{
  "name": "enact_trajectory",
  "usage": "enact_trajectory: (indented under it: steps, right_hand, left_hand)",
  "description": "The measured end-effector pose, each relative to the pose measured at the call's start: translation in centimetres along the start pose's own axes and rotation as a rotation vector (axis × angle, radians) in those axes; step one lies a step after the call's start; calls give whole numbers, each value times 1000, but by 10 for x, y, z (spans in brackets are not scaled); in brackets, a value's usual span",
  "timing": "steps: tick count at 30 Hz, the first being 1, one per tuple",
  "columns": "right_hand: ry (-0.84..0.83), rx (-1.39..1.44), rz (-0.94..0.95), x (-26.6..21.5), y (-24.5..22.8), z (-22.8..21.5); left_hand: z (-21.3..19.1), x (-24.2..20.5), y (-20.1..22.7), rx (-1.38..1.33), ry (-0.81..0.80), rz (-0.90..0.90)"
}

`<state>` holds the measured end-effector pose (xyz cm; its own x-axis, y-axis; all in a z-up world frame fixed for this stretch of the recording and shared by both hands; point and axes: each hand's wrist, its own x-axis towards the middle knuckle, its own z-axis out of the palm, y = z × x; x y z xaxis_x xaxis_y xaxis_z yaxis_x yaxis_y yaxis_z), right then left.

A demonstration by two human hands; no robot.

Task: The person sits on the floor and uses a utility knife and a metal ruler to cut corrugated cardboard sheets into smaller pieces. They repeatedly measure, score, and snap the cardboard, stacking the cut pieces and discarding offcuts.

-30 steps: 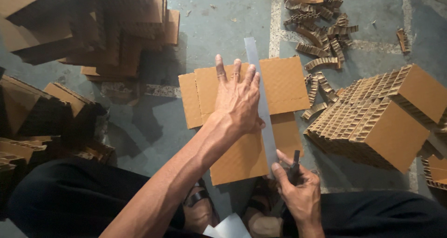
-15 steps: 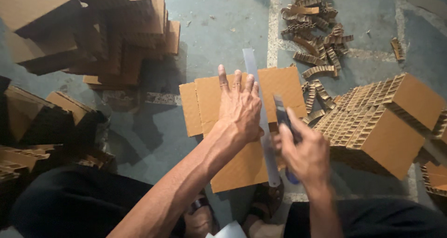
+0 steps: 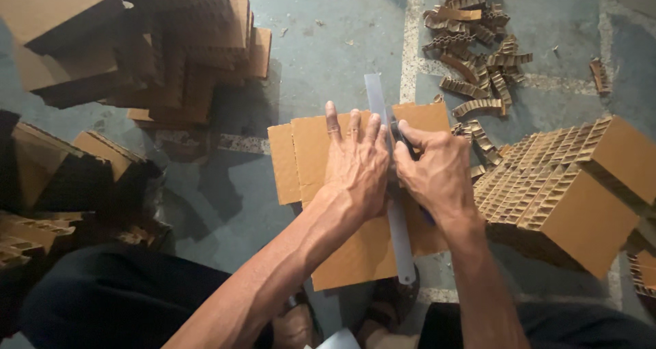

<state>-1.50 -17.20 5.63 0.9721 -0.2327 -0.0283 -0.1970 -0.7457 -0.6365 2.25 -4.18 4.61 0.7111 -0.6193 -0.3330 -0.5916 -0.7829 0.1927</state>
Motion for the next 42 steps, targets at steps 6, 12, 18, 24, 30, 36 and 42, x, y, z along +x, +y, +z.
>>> enact_trajectory:
  steps: [6, 12, 18, 24, 30, 36, 42]
  right_hand:
    - [-85, -74, 2, 29, -1, -6]
    - [-95, -81, 30, 12, -7, -12]
    - [-101, -148, 69, -46, -12, -26]
    - [4, -46, 176, -104, -19, -38]
    - [198, -61, 210, -123, 3, 9]
    - [201, -114, 339, -118, 41, 9]
    - [199, -171, 289, -107, 46, -10]
  left_hand:
    - [-1, 1, 1, 24, -73, 1]
    - [5, 3, 3, 68, -20, 9]
    - [1, 2, 5, 90, -46, 3]
    - [-9, -4, 4, 80, -59, -6]
    - [13, -7, -5, -27, -6, 6]
    - [46, -43, -3, -130, 282, 17]
    - [53, -94, 14, -319, 18, 68]
